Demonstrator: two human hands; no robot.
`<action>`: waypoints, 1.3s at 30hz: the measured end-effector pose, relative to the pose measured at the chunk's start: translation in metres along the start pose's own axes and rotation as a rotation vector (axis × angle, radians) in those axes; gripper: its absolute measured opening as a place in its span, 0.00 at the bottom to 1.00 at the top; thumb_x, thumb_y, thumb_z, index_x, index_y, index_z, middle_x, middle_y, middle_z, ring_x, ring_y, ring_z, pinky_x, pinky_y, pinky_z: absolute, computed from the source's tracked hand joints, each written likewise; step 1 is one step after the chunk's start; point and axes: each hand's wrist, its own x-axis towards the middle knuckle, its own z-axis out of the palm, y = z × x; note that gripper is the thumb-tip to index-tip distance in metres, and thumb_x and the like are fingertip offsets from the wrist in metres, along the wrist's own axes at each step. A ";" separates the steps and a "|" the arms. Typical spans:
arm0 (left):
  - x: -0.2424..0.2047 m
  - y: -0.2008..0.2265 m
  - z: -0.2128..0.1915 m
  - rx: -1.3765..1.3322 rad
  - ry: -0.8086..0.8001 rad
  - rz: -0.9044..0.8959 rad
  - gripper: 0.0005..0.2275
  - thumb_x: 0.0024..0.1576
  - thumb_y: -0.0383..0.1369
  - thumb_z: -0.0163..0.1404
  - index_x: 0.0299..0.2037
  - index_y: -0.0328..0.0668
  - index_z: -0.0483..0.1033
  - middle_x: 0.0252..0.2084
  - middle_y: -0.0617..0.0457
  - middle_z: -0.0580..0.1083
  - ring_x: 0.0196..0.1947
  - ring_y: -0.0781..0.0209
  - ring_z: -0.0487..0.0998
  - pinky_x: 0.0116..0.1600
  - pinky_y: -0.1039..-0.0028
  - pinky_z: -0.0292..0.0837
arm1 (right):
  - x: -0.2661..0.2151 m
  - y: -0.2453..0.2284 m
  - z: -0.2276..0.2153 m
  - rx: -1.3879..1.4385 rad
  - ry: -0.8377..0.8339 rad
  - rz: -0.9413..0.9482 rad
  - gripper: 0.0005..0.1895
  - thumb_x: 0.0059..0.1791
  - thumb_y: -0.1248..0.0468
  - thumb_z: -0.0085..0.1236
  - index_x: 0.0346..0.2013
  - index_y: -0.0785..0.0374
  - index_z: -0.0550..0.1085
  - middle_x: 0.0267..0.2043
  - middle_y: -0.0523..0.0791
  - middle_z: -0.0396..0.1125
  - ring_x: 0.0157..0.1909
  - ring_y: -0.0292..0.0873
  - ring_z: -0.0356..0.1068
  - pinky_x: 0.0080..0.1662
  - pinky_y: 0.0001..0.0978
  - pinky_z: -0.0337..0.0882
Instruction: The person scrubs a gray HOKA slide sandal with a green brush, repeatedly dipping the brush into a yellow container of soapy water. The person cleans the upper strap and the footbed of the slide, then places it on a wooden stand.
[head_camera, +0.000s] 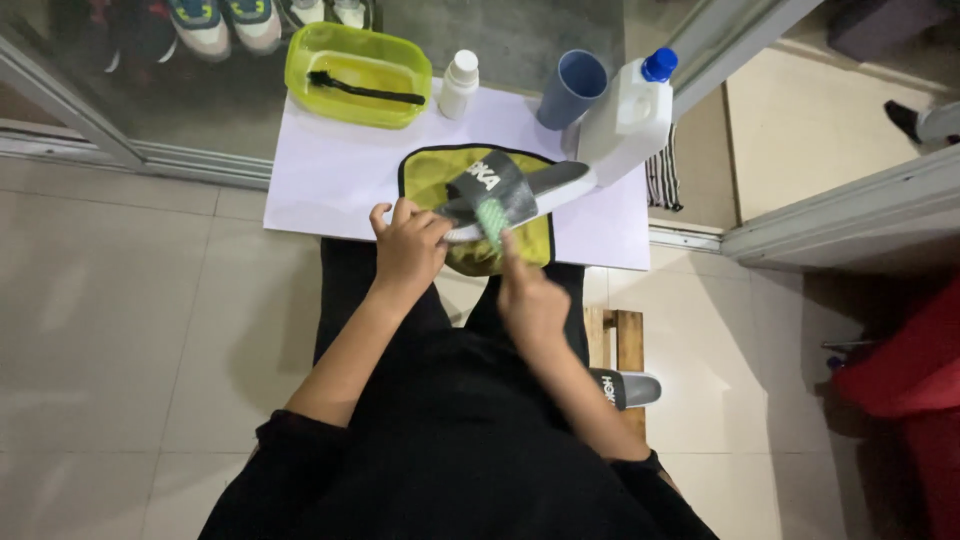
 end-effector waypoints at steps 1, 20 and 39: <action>0.001 -0.001 0.000 0.003 -0.006 -0.001 0.09 0.40 0.28 0.56 0.30 0.51 0.74 0.27 0.62 0.69 0.42 0.63 0.62 0.54 0.54 0.42 | 0.013 0.010 -0.004 0.004 -0.004 0.003 0.26 0.41 0.59 0.47 0.54 0.37 0.66 0.12 0.44 0.59 0.09 0.47 0.59 0.15 0.39 0.61; 0.018 -0.028 0.014 -0.135 0.116 -0.229 0.13 0.39 0.45 0.59 0.33 0.57 0.76 0.28 0.63 0.72 0.39 0.64 0.64 0.51 0.61 0.46 | 0.265 -0.086 0.174 0.167 -0.677 -0.283 0.10 0.41 0.64 0.48 0.35 0.57 0.75 0.32 0.47 0.68 0.37 0.51 0.69 0.38 0.44 0.70; 0.023 -0.013 -0.009 -0.363 0.045 -0.176 0.08 0.46 0.35 0.55 0.35 0.56 0.75 0.37 0.68 0.73 0.45 0.61 0.64 0.50 0.66 0.42 | 0.192 -0.005 0.008 0.711 -0.477 0.065 0.24 0.47 0.65 0.40 0.59 0.51 0.61 0.23 0.49 0.64 0.23 0.48 0.57 0.28 0.34 0.55</action>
